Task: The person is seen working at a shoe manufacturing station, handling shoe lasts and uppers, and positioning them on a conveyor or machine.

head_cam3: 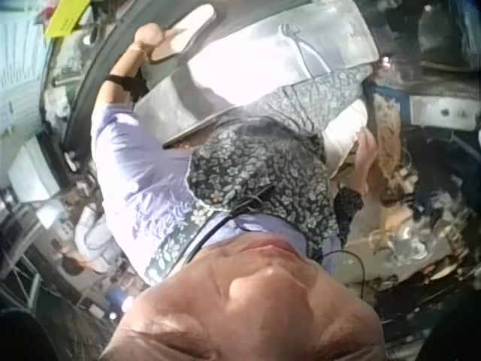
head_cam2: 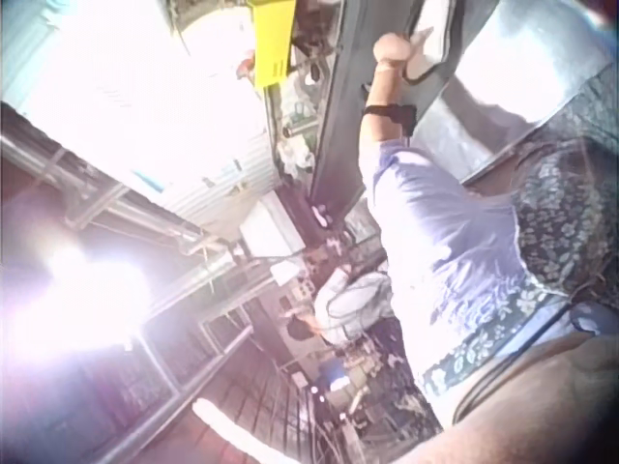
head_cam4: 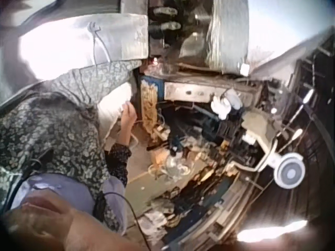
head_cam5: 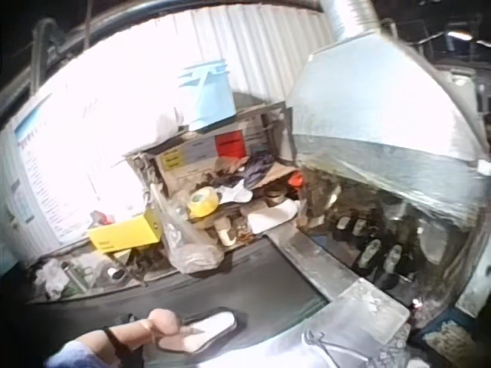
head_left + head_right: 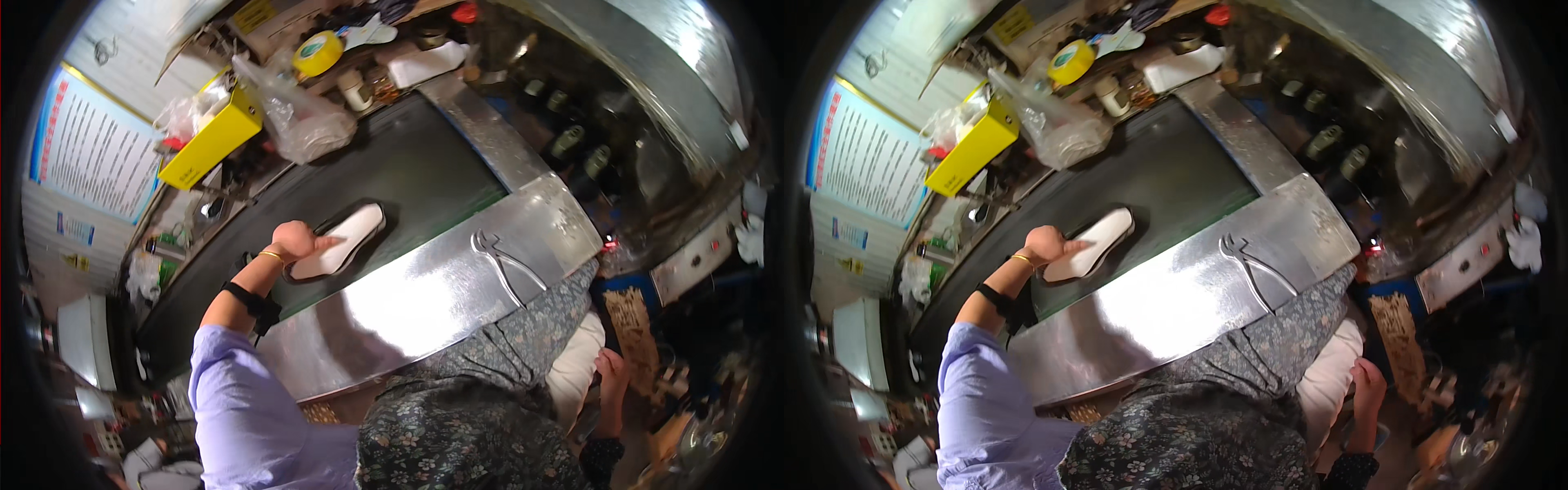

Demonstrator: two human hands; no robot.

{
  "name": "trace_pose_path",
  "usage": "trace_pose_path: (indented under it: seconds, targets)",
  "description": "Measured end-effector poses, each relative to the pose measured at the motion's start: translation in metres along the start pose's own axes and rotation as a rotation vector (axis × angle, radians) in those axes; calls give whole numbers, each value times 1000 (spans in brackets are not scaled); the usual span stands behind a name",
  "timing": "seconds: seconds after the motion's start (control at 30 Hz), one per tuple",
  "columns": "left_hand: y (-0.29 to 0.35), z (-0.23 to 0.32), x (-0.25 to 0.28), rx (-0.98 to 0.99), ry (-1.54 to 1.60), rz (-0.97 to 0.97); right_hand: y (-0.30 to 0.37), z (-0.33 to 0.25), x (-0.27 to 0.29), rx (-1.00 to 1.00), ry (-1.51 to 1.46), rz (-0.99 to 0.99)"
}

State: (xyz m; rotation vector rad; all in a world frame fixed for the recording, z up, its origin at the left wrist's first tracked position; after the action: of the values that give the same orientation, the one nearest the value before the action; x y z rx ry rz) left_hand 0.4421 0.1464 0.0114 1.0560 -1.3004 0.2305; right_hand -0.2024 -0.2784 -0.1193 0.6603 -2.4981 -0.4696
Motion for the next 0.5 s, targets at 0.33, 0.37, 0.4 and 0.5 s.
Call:
trace_pose_path:
  seconds: [0.33, 0.37, 0.4, 0.5]
  targets:
    - [43, 212, -41, -317, 1584, 441, 62, -192, -123, 385, -246, -441]
    - [53, 223, -55, -240, 1536, 551, 74, -221, -138, 409, -298, -538]
    - [68, 251, -58, -353, 1461, 481, 85, -245, -141, 459, -263, -555]
    - [151, 332, -22, -656, 1054, 422, 104, -280, -118, 483, -338, -421]
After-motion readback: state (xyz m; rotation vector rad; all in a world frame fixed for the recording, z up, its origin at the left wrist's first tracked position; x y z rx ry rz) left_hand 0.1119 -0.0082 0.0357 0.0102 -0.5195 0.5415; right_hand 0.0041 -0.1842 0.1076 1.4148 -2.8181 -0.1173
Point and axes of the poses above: each hand's wrist, its own y-axis away from the middle knuckle, its own x-axis out of the back of the hand, z = x × y, the point moved 10 cm from there along -y, towards the middle knuckle, and after that the axes turned 12 degrees about -x, right-handed, at the moved point
